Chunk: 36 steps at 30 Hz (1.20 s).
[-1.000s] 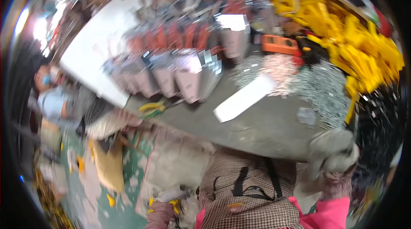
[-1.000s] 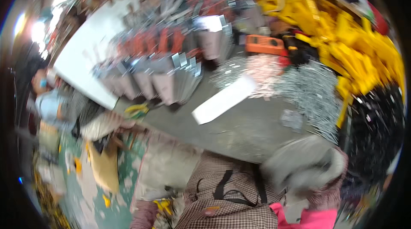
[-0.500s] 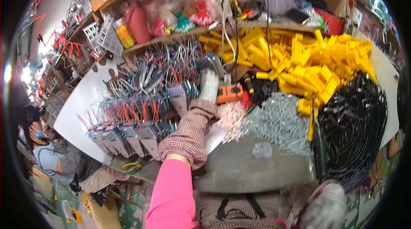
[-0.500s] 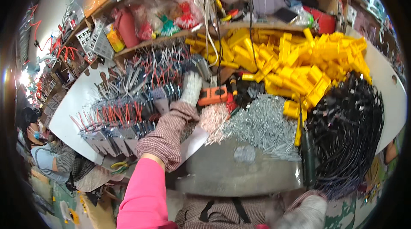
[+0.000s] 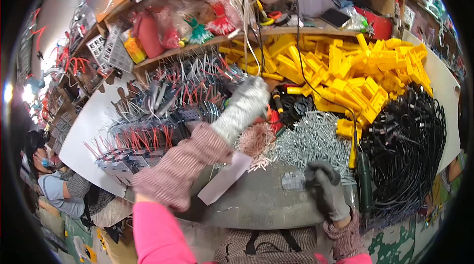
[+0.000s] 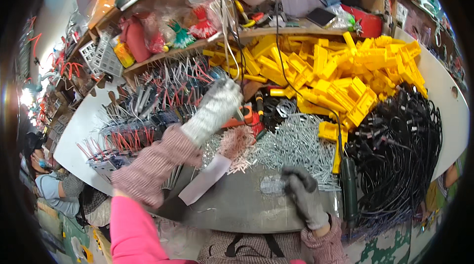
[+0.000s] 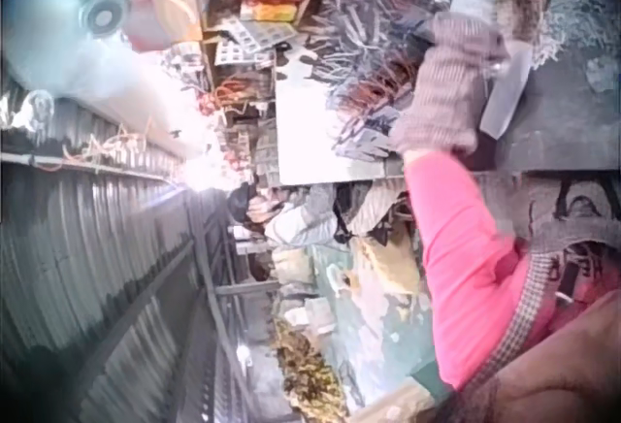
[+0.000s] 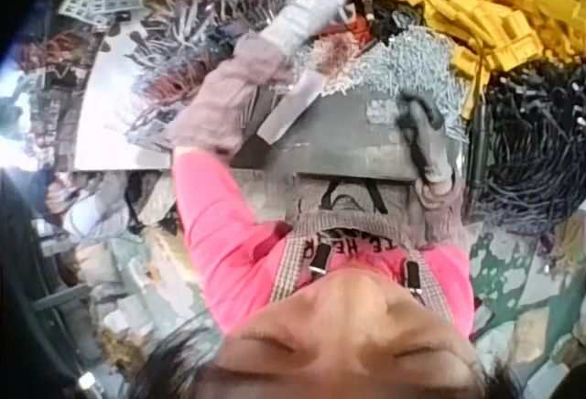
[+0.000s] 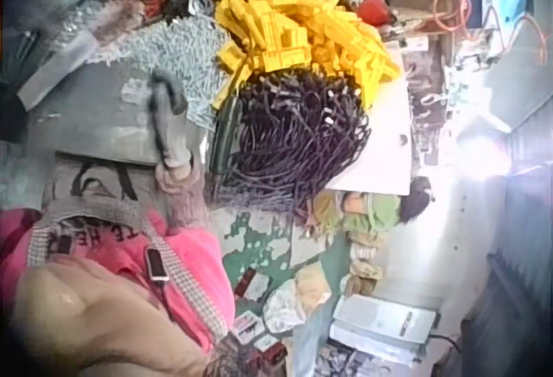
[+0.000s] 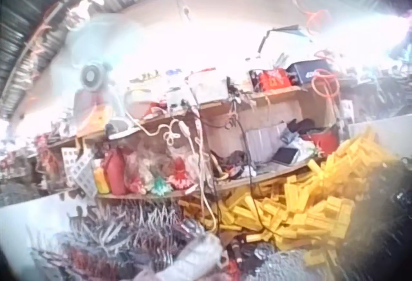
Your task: The person assembles handheld tools by fitting metal brackets onto plastic housings, soldering wire leads with a soldering iron, arranging wires inside the handle, and fastening the casing shut using an electric screwdriver.
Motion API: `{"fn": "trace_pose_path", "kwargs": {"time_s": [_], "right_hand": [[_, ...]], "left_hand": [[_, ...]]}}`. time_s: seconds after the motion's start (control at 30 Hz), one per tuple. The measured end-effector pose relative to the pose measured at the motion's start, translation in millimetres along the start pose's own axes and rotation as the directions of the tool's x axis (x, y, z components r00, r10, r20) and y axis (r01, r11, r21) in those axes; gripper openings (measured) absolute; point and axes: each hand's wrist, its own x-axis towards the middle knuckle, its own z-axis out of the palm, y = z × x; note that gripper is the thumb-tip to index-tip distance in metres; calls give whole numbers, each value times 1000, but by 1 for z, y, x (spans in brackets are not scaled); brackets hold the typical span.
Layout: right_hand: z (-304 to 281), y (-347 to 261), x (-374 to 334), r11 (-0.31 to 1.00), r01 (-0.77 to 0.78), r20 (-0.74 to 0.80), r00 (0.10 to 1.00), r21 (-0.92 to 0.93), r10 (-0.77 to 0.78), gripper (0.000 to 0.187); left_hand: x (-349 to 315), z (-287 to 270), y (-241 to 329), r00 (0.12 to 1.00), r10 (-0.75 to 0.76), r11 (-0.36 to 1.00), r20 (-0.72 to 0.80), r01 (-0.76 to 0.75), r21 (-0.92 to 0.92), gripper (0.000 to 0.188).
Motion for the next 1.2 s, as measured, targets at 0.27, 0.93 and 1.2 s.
{"fn": "trace_pose_path", "kwargs": {"time_s": [0.27,0.93,1.2], "right_hand": [[-11,18,40,503,498,283,850,-706,-445,30],[9,42,293,-66,-46,-28,966,-997,-257,24],[41,-22,155,332,415,158,793,-847,-588,20]], "left_hand": [[-166,9,200,536,727,618,-431,-783,69,27],[-173,-74,196,976,200,573,87,-45,-819,57],[-177,-64,192,995,-75,229,71,86,-970,45]]}}
